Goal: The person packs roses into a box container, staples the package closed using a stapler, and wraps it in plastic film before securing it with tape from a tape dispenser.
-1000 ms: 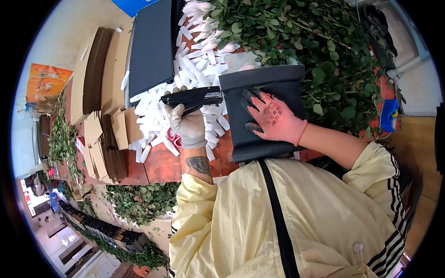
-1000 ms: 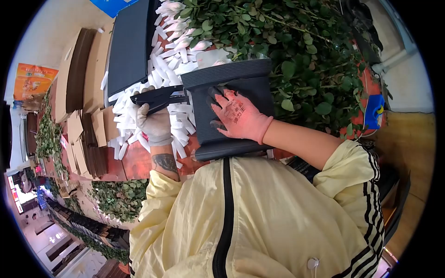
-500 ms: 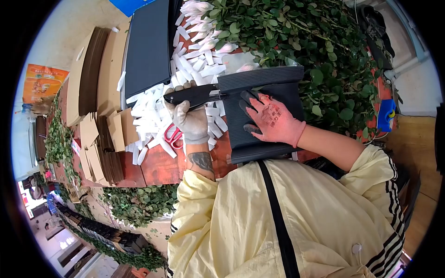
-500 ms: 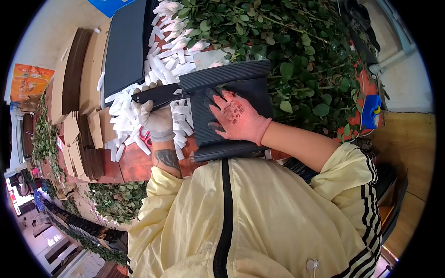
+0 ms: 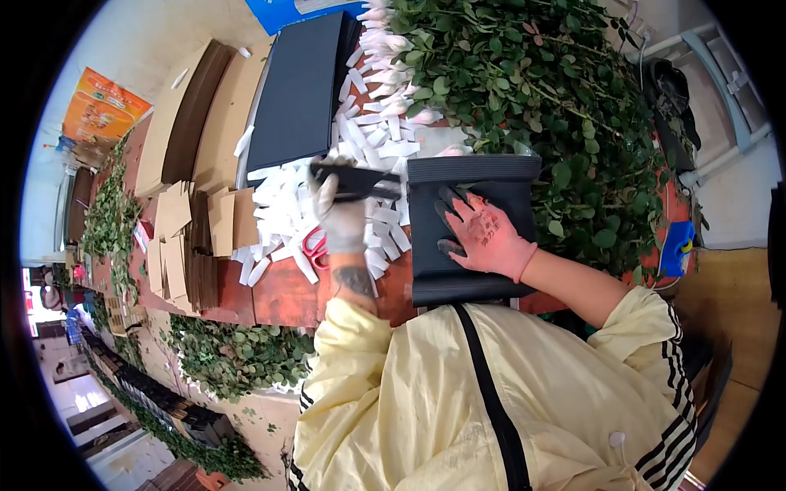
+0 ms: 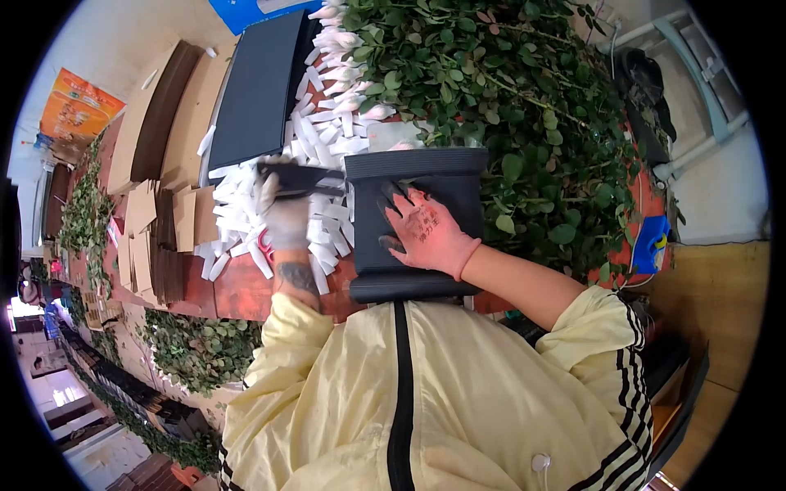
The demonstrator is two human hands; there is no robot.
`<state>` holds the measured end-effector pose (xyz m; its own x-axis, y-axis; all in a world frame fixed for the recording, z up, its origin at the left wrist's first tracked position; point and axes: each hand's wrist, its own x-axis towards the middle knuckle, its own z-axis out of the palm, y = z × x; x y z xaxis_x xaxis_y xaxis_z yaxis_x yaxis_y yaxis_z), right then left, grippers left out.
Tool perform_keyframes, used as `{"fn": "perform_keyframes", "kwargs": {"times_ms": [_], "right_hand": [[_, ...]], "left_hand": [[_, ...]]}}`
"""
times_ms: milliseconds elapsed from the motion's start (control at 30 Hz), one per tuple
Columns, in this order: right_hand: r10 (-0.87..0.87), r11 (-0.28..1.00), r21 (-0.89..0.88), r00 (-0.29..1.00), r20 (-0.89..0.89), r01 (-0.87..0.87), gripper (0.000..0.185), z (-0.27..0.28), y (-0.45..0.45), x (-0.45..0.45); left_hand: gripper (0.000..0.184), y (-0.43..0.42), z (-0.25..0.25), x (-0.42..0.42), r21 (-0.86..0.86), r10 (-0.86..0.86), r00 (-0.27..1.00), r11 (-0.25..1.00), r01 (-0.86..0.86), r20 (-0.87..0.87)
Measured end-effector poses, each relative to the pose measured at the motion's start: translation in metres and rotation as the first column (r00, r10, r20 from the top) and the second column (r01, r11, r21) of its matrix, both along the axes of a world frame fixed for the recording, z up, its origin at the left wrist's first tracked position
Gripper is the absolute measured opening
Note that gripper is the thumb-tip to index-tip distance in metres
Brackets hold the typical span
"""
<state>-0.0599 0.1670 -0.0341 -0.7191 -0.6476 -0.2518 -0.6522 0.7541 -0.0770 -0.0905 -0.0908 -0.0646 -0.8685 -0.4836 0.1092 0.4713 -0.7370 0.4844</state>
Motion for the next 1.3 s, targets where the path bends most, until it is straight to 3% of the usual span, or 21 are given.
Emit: {"fn": "perform_keyframes", "kwargs": {"times_ms": [100,167,200,233,300,333,400,567,633,700,733,800,900,967,1033,1067,1100,1133,1167,1200,1300], "right_hand": [[0.097,0.984,0.155,0.992,-0.086,-0.083,0.067,0.001,0.001,0.001],[0.092,0.987,0.149,0.967,-0.237,-0.057,0.069,-0.016,0.004,0.004],[0.083,0.989,0.142,0.959,-0.271,-0.045,0.070,-0.019,0.002,0.006],[0.072,0.991,0.132,0.949,-0.307,-0.032,0.071,-0.019,0.002,0.007],[0.057,0.997,-0.021,0.938,-0.342,-0.068,0.068,-0.019,0.005,0.006],[0.081,0.994,-0.043,0.935,-0.344,-0.102,0.068,-0.005,-0.005,0.002],[0.014,1.000,0.021,0.999,-0.047,-0.013,0.066,0.024,-0.015,-0.004],[0.063,0.996,0.064,0.991,-0.121,-0.056,0.067,0.023,-0.012,-0.002],[0.064,0.996,0.072,0.992,-0.105,-0.056,0.067,0.025,-0.014,-0.002],[0.041,0.997,0.062,0.994,-0.100,-0.035,0.067,0.023,-0.013,-0.002],[0.046,0.997,0.069,0.995,-0.086,-0.040,0.066,0.024,-0.014,-0.002],[0.036,0.997,0.073,0.996,-0.083,-0.030,0.066,0.024,-0.014,-0.004],[-0.004,0.998,0.059,0.997,-0.076,0.008,0.068,0.009,-0.007,-0.003],[0.046,0.985,-0.146,0.954,-0.297,-0.093,0.069,-0.010,0.006,0.002],[0.037,0.967,-0.251,0.999,-0.021,-0.042,0.066,0.019,0.012,-0.002],[-0.020,0.973,-0.229,1.000,-0.010,0.017,0.066,0.033,0.017,0.004],[-0.045,0.895,-0.445,0.999,0.012,0.046,0.063,0.046,0.019,0.008],[-0.050,0.769,-0.637,0.998,0.031,0.059,0.061,0.060,0.019,0.010],[-0.063,0.779,-0.622,0.997,0.045,0.077,0.061,0.079,0.016,0.013],[0.020,0.600,-0.687,0.850,0.526,0.411,0.058,0.099,0.011,0.013],[0.215,0.382,-0.688,0.665,0.716,0.618,0.043,0.094,0.013,0.018]], "left_hand": [[0.053,-0.023,0.034,0.054,-0.378,0.149,0.987,0.919,-0.114,0.063],[0.057,-0.053,0.042,0.096,-0.689,0.219,0.884,0.710,0.147,0.414],[0.057,-0.066,0.026,0.111,-0.939,0.402,0.870,0.301,0.167,0.284],[0.058,-0.078,0.002,0.123,-0.960,0.505,0.857,-0.174,0.218,0.103],[0.061,-0.089,-0.014,0.151,-0.730,0.496,0.830,-0.463,0.502,0.255],[0.060,-0.093,-0.026,0.159,-0.721,0.507,0.823,-0.468,0.511,0.254],[0.059,-0.102,-0.032,0.165,-0.711,0.529,0.810,-0.466,0.526,0.252],[0.063,-0.122,-0.006,0.139,-0.748,0.501,0.863,-0.550,0.373,0.062],[0.062,-0.184,-0.034,0.128,-0.743,0.680,0.729,-0.524,0.416,-0.071],[0.058,-0.215,-0.018,0.109,-0.790,0.857,0.436,-0.459,0.406,-0.275],[0.058,-0.223,-0.015,0.106,-0.793,0.855,0.437,-0.462,0.397,-0.280],[0.051,-0.240,-0.012,0.097,-0.693,0.950,0.304,-0.168,0.701,0.076],[0.028,-0.253,-0.008,0.091,-0.577,0.965,0.205,-0.074,0.814,0.166],[0.024,-0.254,-0.006,0.115,-0.599,0.835,0.486,-0.534,0.597,-0.259],[0.025,-0.199,0.024,0.113,-0.986,0.886,0.447,0.060,0.154,0.123],[0.027,-0.148,0.060,0.109,-0.940,0.789,0.542,0.341,0.005,0.289],[0.029,-0.097,0.081,0.110,-0.787,0.651,0.634,0.608,-0.106,0.418],[0.030,-0.077,0.071,0.119,-0.892,0.538,0.754,0.432,0.136,0.375],[0.034,-0.058,0.058,0.127,-0.888,0.374,0.826,0.353,0.293,0.421],[0.037,-0.037,0.049,0.134,-0.874,0.197,0.861,0.244,0.420,0.468],[0.051,0.029,0.061,0.128,-0.631,-0.333,0.719,0.344,0.695,0.610]]}}
